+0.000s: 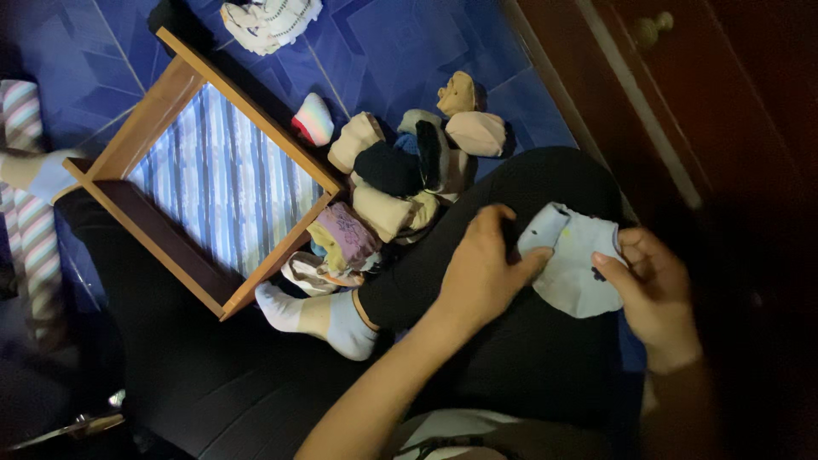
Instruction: The person folds socks and arranges them on the floor near a wooden drawer.
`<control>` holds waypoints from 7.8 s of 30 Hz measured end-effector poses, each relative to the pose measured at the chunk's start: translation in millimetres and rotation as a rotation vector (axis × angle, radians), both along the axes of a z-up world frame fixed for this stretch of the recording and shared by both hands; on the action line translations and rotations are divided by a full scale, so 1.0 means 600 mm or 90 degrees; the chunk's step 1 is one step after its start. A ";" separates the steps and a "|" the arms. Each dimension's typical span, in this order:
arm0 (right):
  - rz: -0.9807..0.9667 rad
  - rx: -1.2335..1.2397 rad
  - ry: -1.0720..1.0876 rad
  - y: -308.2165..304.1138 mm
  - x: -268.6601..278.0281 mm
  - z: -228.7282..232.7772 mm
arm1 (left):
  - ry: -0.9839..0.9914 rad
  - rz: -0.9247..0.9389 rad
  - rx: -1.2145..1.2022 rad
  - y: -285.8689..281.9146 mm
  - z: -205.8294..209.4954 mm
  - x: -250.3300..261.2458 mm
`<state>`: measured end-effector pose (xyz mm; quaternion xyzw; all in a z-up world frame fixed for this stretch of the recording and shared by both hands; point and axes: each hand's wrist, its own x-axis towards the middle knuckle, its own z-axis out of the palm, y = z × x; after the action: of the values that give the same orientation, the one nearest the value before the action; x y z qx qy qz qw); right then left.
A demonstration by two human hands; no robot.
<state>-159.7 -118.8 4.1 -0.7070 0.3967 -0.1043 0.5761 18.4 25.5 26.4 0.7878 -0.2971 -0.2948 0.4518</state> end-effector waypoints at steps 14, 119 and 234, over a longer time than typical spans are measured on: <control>-0.071 0.248 -0.333 0.072 0.042 -0.018 | -0.249 0.021 -0.203 0.008 0.015 -0.036; 0.360 -0.250 0.079 0.016 0.698 -0.082 | -0.509 0.330 0.422 -0.017 -0.281 0.722; 0.002 -0.200 0.127 -0.026 0.046 -0.016 | 0.218 0.015 0.050 0.180 -0.061 0.061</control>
<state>-132.3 -134.4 -5.8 -0.7958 0.4296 -0.0931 0.4166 54.7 133.7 -10.2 0.7466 -0.1945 -0.4310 0.4680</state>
